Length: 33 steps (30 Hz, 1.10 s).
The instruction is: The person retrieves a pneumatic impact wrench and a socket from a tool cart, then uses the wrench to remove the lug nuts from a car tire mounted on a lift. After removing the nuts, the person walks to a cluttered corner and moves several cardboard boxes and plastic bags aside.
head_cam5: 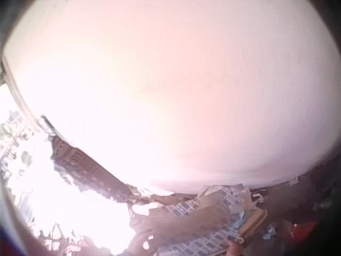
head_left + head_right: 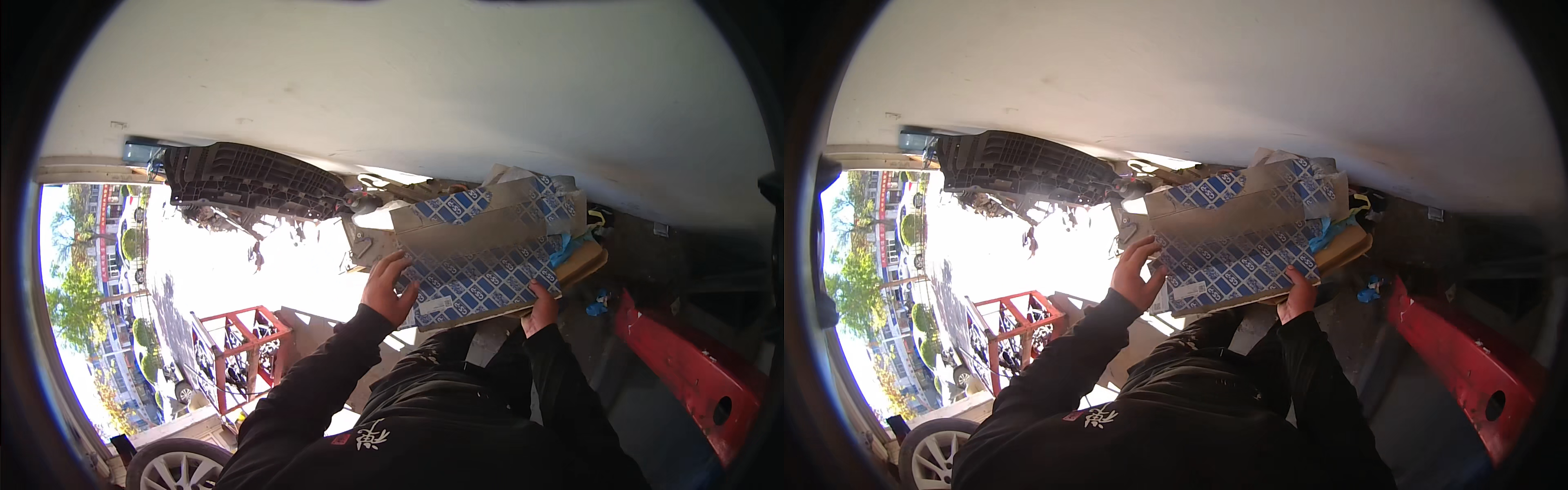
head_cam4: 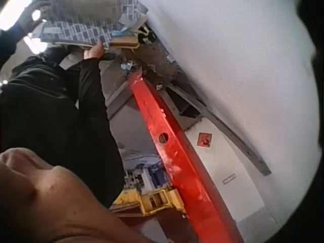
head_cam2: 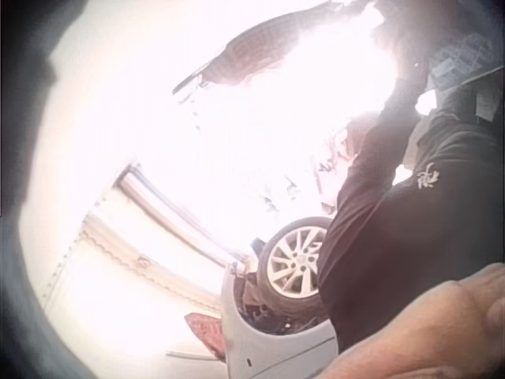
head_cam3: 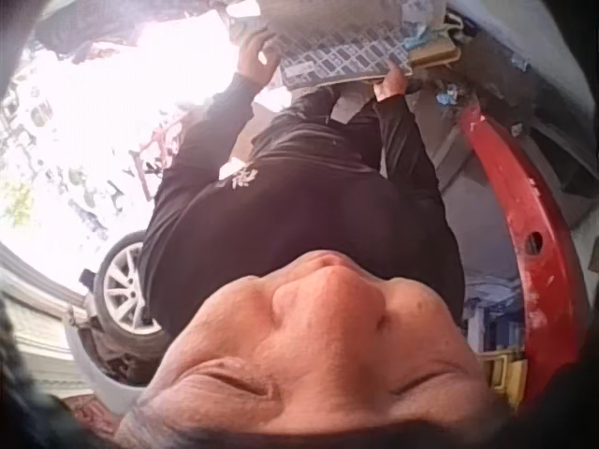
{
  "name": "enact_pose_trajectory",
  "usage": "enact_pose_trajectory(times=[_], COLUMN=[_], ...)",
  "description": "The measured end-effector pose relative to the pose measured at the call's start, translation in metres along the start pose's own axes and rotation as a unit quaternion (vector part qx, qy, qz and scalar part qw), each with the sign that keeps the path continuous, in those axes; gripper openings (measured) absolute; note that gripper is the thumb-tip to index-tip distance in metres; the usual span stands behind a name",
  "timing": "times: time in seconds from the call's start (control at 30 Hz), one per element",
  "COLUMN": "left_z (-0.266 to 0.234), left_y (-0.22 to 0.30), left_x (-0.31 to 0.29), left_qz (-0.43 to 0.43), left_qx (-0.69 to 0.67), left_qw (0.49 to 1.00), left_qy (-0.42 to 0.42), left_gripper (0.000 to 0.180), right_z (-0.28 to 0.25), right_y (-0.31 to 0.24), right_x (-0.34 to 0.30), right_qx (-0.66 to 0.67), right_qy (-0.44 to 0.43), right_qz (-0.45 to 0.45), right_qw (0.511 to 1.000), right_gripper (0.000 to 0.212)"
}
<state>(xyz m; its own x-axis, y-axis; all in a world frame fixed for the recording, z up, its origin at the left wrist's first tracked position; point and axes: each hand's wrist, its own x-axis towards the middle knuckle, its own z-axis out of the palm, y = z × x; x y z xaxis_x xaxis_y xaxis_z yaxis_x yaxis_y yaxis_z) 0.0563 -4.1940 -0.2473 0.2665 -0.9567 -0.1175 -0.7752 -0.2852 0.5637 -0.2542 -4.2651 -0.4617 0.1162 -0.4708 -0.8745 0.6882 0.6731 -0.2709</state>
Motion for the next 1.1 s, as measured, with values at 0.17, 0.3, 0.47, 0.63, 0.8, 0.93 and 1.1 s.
enact_pose_trajectory(times=[0.17,0.3,0.47,0.63,0.8,0.93,1.1], left_z=[0.027,-0.022,-0.060,-0.056,-0.024,0.013,0.055], left_y=[-0.011,-0.081,-0.158,-0.220,-0.203,-0.155,-0.096], left_x=[-0.120,-0.121,-0.009,0.101,0.133,0.147,0.127], left_qz=[-0.297,-0.229,-0.104,-0.177,0.024,0.120,0.036], left_qx=[-0.065,0.034,-0.009,-0.020,-0.014,-0.089,-0.116], left_qw=[0.948,0.962,0.990,0.971,0.965,0.964,0.949], left_qy=[0.094,0.146,0.097,-0.156,-0.261,-0.220,-0.289], left_gripper=[0.044,0.051,0.058,0.047,0.092,0.106,0.097], right_z=[-0.002,0.018,0.047,0.080,0.107,0.120,0.114], right_y=[0.002,0.043,0.056,0.038,0.036,0.020,-0.006], right_x=[0.023,0.023,0.016,0.028,0.037,0.032,0.026], right_qx=[-0.091,-0.171,-0.237,-0.355,-0.416,-0.567,-0.720], right_qy=[0.023,0.040,-0.106,-0.176,-0.213,-0.262,-0.311], right_qz=[0.045,0.041,0.071,0.230,0.142,0.054,0.136], right_qw=[0.995,0.984,0.963,0.889,0.873,0.780,0.605], right_gripper=[0.032,0.041,0.051,0.044,0.039,0.036,0.065])
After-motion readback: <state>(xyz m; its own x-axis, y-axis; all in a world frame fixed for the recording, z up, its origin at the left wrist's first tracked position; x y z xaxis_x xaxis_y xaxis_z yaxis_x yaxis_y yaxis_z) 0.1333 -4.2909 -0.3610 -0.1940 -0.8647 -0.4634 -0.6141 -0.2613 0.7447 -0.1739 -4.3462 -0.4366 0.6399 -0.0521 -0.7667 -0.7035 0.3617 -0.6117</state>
